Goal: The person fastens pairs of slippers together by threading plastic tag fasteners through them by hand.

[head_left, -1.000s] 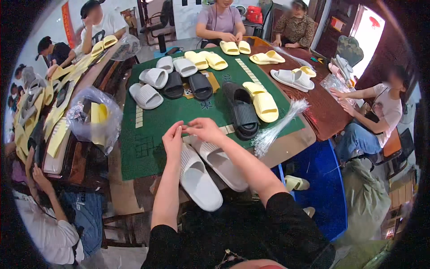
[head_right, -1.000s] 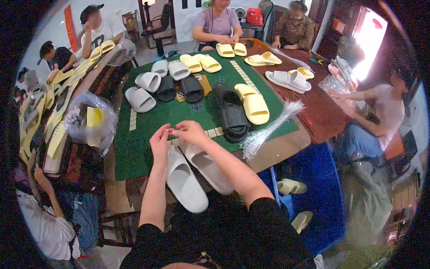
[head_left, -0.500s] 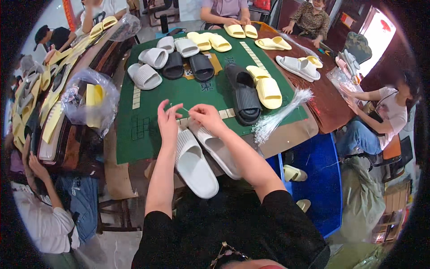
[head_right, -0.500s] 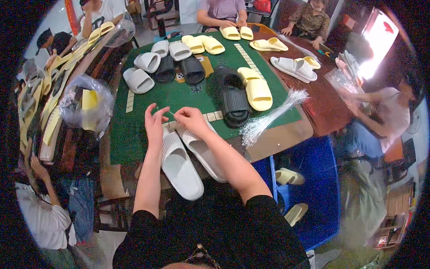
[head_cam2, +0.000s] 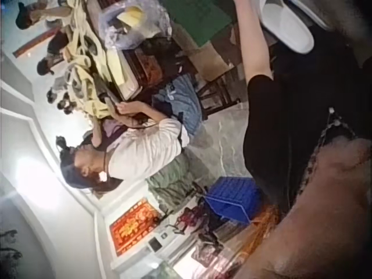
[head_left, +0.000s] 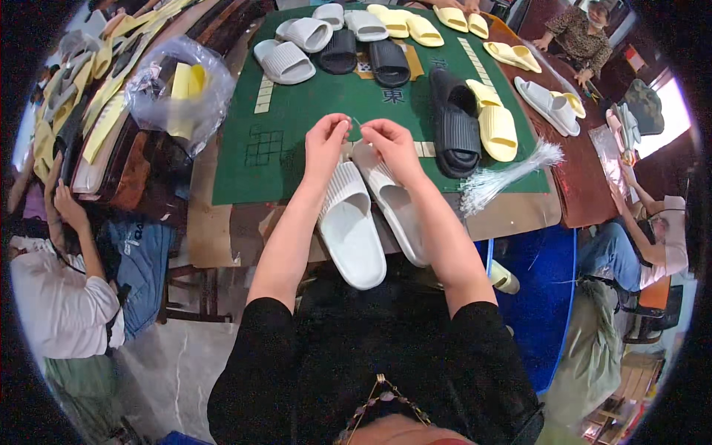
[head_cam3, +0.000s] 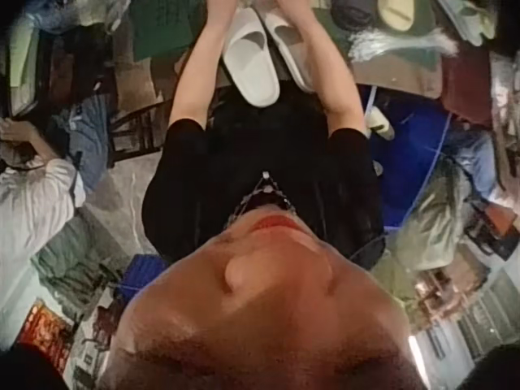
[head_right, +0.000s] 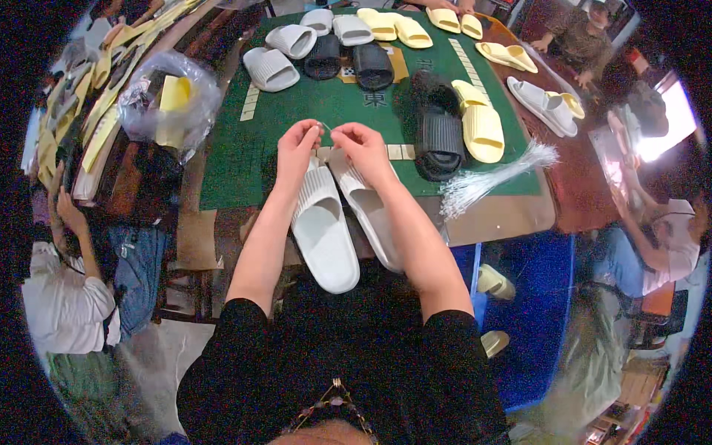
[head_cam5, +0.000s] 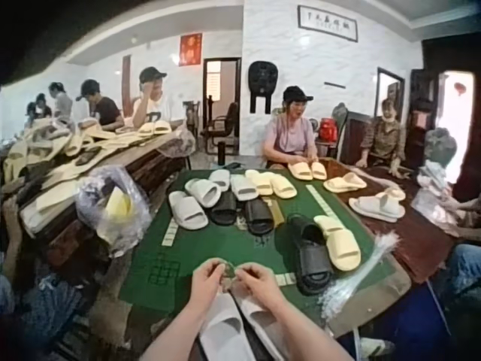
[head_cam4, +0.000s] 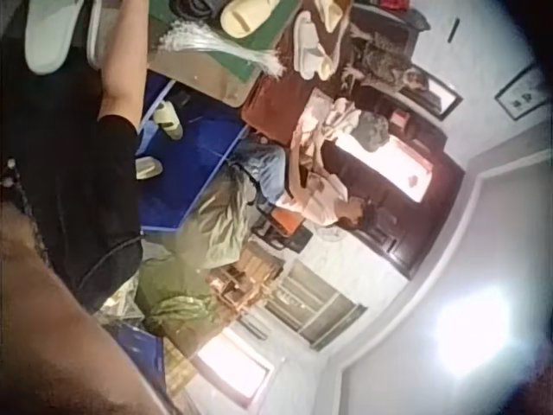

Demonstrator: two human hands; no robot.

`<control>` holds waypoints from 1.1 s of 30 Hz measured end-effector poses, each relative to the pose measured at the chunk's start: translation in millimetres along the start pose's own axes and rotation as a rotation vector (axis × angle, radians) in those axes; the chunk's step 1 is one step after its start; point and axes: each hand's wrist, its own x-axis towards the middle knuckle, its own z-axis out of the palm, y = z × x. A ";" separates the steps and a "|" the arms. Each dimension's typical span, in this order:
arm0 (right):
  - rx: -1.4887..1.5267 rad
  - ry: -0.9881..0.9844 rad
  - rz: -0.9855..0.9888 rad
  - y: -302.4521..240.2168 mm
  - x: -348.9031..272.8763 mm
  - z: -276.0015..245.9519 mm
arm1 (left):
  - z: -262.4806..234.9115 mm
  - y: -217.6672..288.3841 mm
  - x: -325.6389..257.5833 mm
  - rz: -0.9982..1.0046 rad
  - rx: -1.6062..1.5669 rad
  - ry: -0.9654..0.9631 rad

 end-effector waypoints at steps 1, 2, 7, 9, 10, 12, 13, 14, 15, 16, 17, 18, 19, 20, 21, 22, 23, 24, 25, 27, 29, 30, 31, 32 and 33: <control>-0.017 0.001 0.002 0.0 -0.2 -0.8 | -0.2 -2.2 0.4 0.004 0.003 -0.002; -0.034 0.002 0.003 -0.2 -0.6 -1.6 | -0.1 -3.1 1.2 0.009 0.005 -0.004; -0.076 -0.001 -0.022 2.0 0.1 -1.4 | -1.1 -6.1 2.5 0.026 -0.043 -0.015; -0.057 0.001 -0.013 1.8 0.0 -1.0 | -2.1 -6.1 2.1 0.026 -0.017 -0.017; -0.040 0.004 -0.004 2.1 0.1 -1.8 | -1.3 -4.6 1.6 0.026 0.007 -0.019; -0.033 0.004 -0.002 3.2 0.5 -2.9 | 0.3 -1.8 1.4 -0.004 0.036 -0.001; -0.026 0.002 0.001 4.0 0.9 -3.4 | 0.7 -0.7 0.9 0.000 0.050 0.001; -0.026 0.004 0.001 4.8 1.5 -3.9 | 1.3 0.4 0.5 0.004 0.064 0.003; -0.011 0.002 0.007 5.4 2.0 -4.1 | 1.7 0.4 0.2 0.003 0.064 0.001; 0.004 0.001 0.013 6.0 2.3 -4.7 | 2.3 0.4 0.0 0.015 0.065 0.011; 0.004 0.003 0.013 6.5 2.3 -5.6 | 3.2 0.3 0.0 0.026 0.066 0.021; -0.011 0.006 0.005 5.5 2.1 -4.2 | 2.0 -0.4 -0.1 0.038 0.070 0.034; -0.027 0.008 -0.004 4.5 1.9 -2.9 | -0.2 -2.6 1.7 0.036 0.060 0.032; -0.025 0.007 -0.004 3.8 1.7 -1.9 | -1.8 -4.1 1.9 0.036 0.062 0.033; -0.027 0.005 0.003 3.6 1.6 -3.0 | -0.9 -4.5 2.1 0.047 0.063 0.040; -0.029 0.003 0.009 3.5 1.4 -4.1 | 0.0 -5.0 2.1 0.058 0.065 0.046; -0.030 0.005 0.010 3.5 1.1 -5.1 | 0.9 -5.4 2.1 0.057 0.064 0.044; -0.037 0.001 0.022 2.7 0.9 -4.3 | 0.5 -4.9 1.9 0.064 0.061 0.046; -0.044 -0.002 0.034 2.1 0.5 -3.5 | 0.0 -4.5 1.5 0.070 0.057 0.048; -0.038 -0.007 0.043 2.0 -0.1 -3.1 | 0.4 -3.3 0.5 0.080 0.061 0.053; -0.031 -0.004 0.023 3.4 -0.2 -3.1 | 2.0 -1.8 -0.9 0.088 0.087 0.060; -0.022 -0.007 0.003 3.1 -0.1 -2.2 | 1.7 -1.6 -1.2 0.111 0.108 0.069; -0.003 -0.013 0.030 2.3 -0.5 -2.6 | 1.4 -1.4 -1.3 0.113 0.109 0.069; -0.002 -0.014 0.029 2.0 -0.4 -2.1 | 1.1 -1.3 -1.5 0.116 0.136 0.080; 0.007 -0.015 0.029 2.2 -0.2 -2.1 | 1.3 -1.2 -1.6 0.119 0.163 0.090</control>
